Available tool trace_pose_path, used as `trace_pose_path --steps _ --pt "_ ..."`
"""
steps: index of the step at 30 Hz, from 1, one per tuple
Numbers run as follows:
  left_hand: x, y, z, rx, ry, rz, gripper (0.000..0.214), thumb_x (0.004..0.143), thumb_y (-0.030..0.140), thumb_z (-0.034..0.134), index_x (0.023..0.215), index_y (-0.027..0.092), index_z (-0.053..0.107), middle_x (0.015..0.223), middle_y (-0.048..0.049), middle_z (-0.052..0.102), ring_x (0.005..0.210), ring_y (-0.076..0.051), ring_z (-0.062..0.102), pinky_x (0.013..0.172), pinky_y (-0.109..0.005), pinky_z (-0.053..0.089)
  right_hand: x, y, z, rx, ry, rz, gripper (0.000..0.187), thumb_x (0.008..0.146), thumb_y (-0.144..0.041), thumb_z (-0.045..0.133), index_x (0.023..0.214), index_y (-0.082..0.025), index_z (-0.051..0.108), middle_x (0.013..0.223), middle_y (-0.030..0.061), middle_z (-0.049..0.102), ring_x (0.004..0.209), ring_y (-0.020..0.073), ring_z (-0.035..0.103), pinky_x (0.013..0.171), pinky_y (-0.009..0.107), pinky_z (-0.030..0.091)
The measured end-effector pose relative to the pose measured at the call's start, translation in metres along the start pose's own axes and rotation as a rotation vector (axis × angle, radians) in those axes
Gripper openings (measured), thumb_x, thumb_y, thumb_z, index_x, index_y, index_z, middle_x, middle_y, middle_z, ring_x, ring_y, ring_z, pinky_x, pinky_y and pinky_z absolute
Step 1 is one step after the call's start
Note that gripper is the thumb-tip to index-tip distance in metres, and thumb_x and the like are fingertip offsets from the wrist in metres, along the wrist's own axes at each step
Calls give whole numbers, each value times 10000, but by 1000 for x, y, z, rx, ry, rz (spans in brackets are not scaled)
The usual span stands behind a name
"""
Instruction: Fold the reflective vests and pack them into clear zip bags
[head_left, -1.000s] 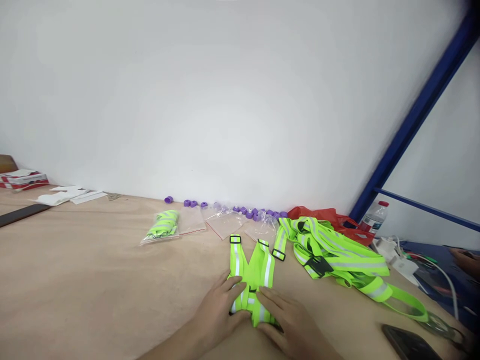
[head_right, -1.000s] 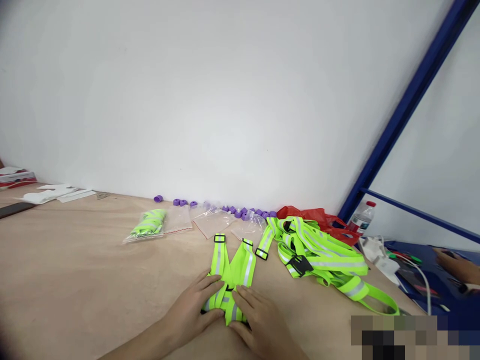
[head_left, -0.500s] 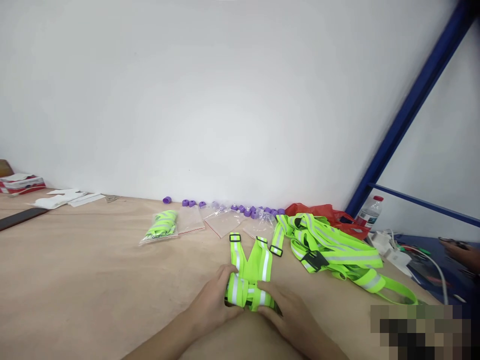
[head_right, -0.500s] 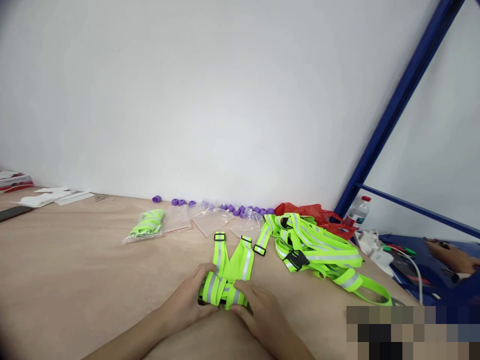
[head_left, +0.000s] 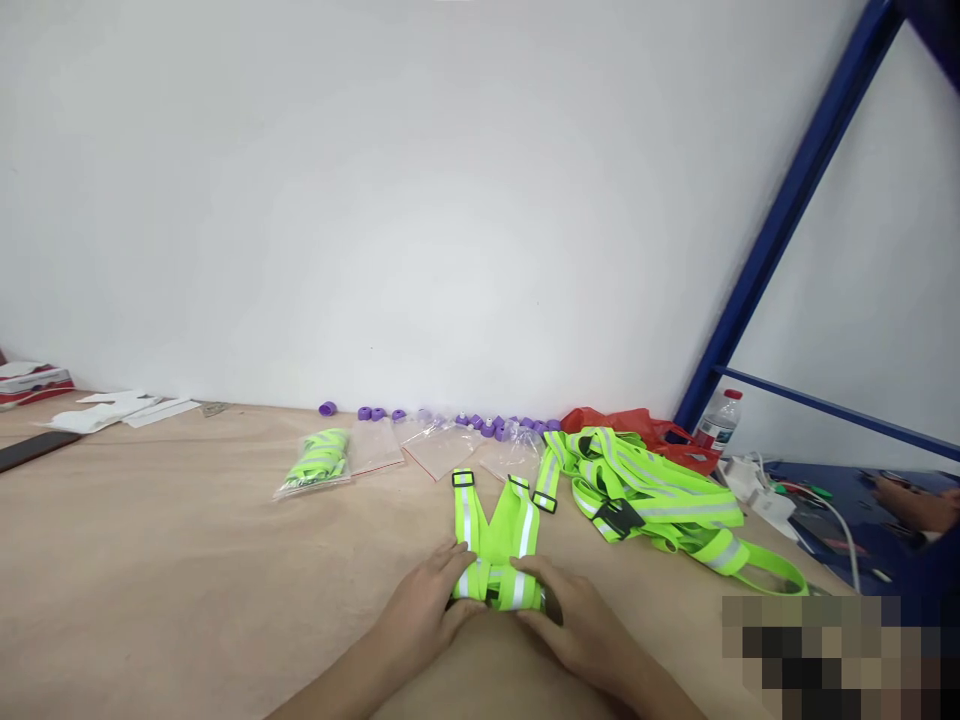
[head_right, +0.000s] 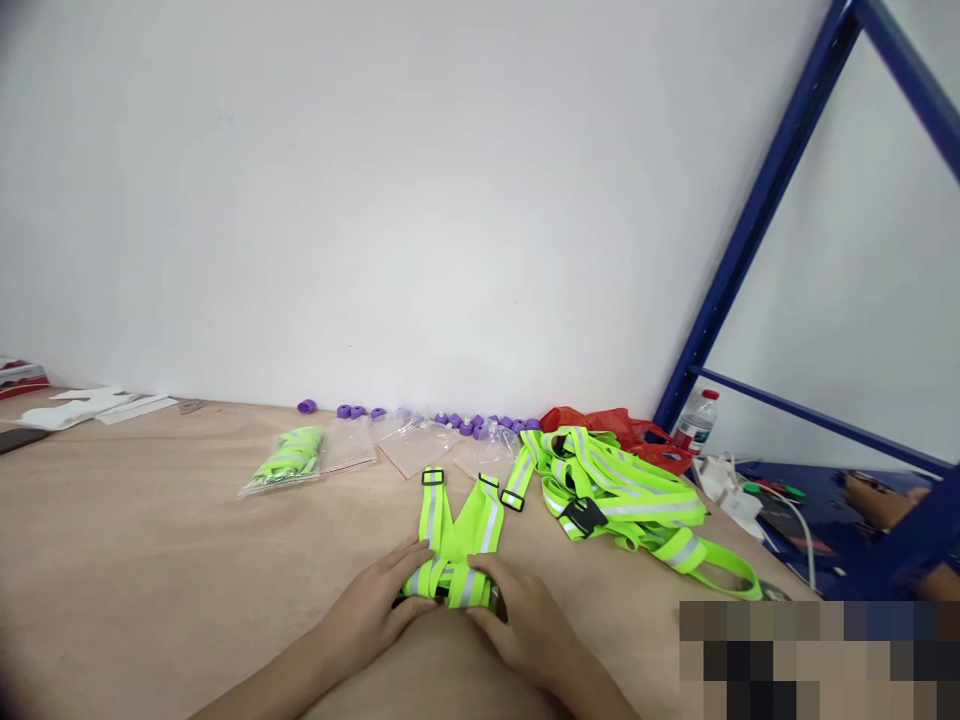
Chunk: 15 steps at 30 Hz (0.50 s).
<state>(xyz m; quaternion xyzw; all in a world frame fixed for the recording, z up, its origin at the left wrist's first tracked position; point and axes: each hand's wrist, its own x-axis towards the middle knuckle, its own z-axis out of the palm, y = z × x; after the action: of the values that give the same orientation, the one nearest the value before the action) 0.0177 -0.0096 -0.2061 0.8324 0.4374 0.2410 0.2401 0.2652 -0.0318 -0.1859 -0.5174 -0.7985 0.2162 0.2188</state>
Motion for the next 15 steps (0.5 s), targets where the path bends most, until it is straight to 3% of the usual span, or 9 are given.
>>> trace_pose_path --steps 5,8,15 --pt "1 9 -6 -101 22 -70 308 967 371 502 1242 233 521 1110 -59 710 975 -230 663 843 -317 505 3 3 -3 113 41 11 361 904 -378 554 1224 -224 620 1067 56 745 955 252 687 865 357 529" --pt "1 10 -7 -95 20 -71 293 983 378 463 1227 229 523 1113 -60 705 986 -238 656 832 -311 485 4 5 -3 108 42 5 381 920 -408 526 1232 -216 629 1012 60 748 901 251 686 846 359 529" --pt "3 11 -6 -36 -11 -107 285 997 346 415 1237 223 506 1126 -78 700 1008 -259 662 833 -321 466 6 5 -1 93 32 32 463 903 -449 558 1286 -199 630 1139 96 741 1016 288 682 915 402 519"
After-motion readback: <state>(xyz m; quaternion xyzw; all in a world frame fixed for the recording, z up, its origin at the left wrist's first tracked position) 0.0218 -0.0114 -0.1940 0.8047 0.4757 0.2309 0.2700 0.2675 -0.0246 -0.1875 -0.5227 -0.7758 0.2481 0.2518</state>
